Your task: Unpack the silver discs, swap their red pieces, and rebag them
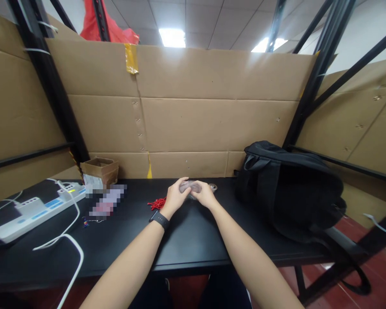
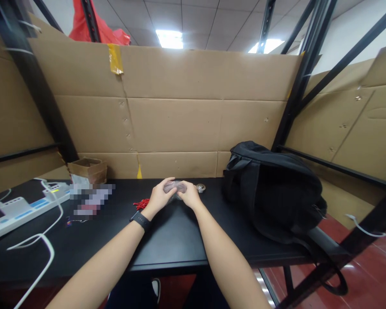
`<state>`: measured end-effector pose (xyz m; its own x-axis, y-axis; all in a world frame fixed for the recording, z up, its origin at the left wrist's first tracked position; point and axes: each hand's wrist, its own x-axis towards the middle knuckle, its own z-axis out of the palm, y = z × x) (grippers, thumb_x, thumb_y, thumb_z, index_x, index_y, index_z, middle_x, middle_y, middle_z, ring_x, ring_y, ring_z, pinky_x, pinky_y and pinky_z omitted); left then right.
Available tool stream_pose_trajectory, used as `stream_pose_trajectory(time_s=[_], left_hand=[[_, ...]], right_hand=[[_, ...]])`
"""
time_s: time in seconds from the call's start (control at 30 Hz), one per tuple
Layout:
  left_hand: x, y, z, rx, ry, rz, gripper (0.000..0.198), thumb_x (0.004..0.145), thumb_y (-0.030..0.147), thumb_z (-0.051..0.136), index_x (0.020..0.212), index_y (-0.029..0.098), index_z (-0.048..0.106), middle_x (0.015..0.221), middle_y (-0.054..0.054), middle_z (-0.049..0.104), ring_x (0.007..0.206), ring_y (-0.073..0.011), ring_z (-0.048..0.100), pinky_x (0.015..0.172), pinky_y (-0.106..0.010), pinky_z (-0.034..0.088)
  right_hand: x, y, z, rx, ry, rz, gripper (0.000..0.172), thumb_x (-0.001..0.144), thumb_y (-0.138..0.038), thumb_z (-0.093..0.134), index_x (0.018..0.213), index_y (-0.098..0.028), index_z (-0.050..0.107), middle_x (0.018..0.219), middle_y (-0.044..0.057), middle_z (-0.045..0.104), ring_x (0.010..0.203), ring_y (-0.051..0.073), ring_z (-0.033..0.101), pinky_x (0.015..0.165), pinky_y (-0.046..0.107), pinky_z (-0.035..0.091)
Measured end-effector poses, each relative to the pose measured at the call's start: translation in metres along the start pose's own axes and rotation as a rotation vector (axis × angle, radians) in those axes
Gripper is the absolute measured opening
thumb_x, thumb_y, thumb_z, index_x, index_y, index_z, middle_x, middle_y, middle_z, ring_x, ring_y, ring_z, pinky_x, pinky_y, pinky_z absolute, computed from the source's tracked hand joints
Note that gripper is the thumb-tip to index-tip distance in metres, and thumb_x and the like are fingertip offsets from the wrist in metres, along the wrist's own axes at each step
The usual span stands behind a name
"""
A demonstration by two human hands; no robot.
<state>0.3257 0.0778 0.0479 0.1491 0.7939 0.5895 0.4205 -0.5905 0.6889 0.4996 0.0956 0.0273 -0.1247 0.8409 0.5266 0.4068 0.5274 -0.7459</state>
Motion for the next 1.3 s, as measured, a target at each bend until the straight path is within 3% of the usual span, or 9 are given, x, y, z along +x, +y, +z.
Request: stream_pose_trajectory(time_s=[0.17,0.27,0.37,0.57,0.83,0.97,1.07,1.13,1.3], left_hand=[[0.002,-0.004,-0.003,0.076,-0.04,0.057,0.034,0.082,0.019,0.062,0.114,0.025,0.071,0.113,-0.002,0.074,0.105,-0.0193,0.069,0.098,-0.031,0.051],[0.001,-0.002,-0.004,0.085,-0.063,0.095,0.034,0.081,0.016,0.061,0.112,0.025,0.071,0.111,-0.002,0.075,0.103,-0.0195,0.069,0.096,-0.031,0.051],[-0.002,0.0,-0.001,0.075,-0.063,0.11,0.035,0.079,0.013,0.062,0.111,0.024,0.07,0.111,-0.002,0.074,0.103,-0.0192,0.069,0.096,-0.03,0.051],[-0.005,-0.005,0.007,-0.014,-0.003,-0.024,0.052,0.073,0.012,0.067,0.124,0.024,0.06,0.102,-0.002,0.075,0.091,-0.0176,0.071,0.086,-0.028,0.054],[-0.004,-0.011,0.006,0.068,-0.074,0.018,0.032,0.077,0.014,0.064,0.106,0.025,0.068,0.105,-0.001,0.075,0.097,-0.0197,0.07,0.091,-0.03,0.052],[-0.004,-0.011,0.005,0.077,-0.095,0.054,0.046,0.077,0.01,0.063,0.12,0.027,0.064,0.113,-0.001,0.073,0.102,-0.0199,0.069,0.095,-0.032,0.051],[-0.004,-0.009,0.004,0.046,-0.079,0.147,0.059,0.077,0.007,0.061,0.132,0.028,0.057,0.127,-0.002,0.067,0.115,-0.0196,0.064,0.104,-0.033,0.047],[-0.003,-0.008,0.003,0.041,-0.071,0.2,0.057,0.078,0.006,0.059,0.131,0.027,0.059,0.129,-0.002,0.066,0.118,-0.0194,0.062,0.106,-0.034,0.046],[-0.002,-0.012,0.004,0.07,-0.045,0.224,0.046,0.078,0.007,0.06,0.12,0.025,0.064,0.12,-0.003,0.07,0.111,-0.0201,0.064,0.102,-0.035,0.048]], right_hand=[[-0.002,-0.005,-0.008,-0.07,-0.034,-0.052,0.054,0.066,-0.018,0.077,0.117,-0.026,0.065,0.108,0.002,0.073,0.097,0.022,0.068,0.094,0.037,0.051],[-0.001,-0.009,-0.012,-0.113,-0.051,-0.059,0.042,0.071,-0.025,0.076,0.112,-0.025,0.068,0.102,0.003,0.075,0.092,0.022,0.07,0.088,0.036,0.053],[-0.001,-0.012,-0.013,-0.174,-0.017,-0.055,0.035,0.071,-0.02,0.075,0.106,-0.025,0.071,0.099,0.002,0.076,0.088,0.023,0.071,0.085,0.034,0.053],[-0.002,-0.021,-0.016,-0.267,0.006,-0.045,0.019,0.077,-0.02,0.069,0.094,-0.024,0.075,0.091,0.002,0.078,0.083,0.021,0.072,0.08,0.029,0.052],[-0.004,-0.026,-0.02,-0.391,-0.023,-0.031,0.013,0.083,-0.028,0.066,0.087,-0.02,0.076,0.08,0.004,0.077,0.071,0.018,0.069,0.067,0.025,0.047],[-0.004,-0.022,-0.019,-0.38,-0.034,-0.042,0.015,0.082,-0.024,0.068,0.094,-0.022,0.076,0.086,0.004,0.077,0.077,0.019,0.07,0.073,0.026,0.05],[-0.003,-0.02,-0.018,-0.32,-0.015,-0.089,0.041,0.079,-0.017,0.07,0.119,-0.025,0.069,0.108,0.003,0.076,0.095,0.02,0.071,0.086,0.029,0.051],[-0.002,-0.019,-0.018,-0.316,-0.015,-0.108,0.049,0.078,-0.015,0.07,0.125,-0.027,0.065,0.115,0.003,0.074,0.101,0.021,0.07,0.092,0.031,0.051],[-0.001,-0.017,-0.019,-0.369,-0.025,-0.103,0.038,0.081,-0.018,0.069,0.117,-0.029,0.071,0.111,0.003,0.075,0.1,0.023,0.071,0.093,0.034,0.052]])
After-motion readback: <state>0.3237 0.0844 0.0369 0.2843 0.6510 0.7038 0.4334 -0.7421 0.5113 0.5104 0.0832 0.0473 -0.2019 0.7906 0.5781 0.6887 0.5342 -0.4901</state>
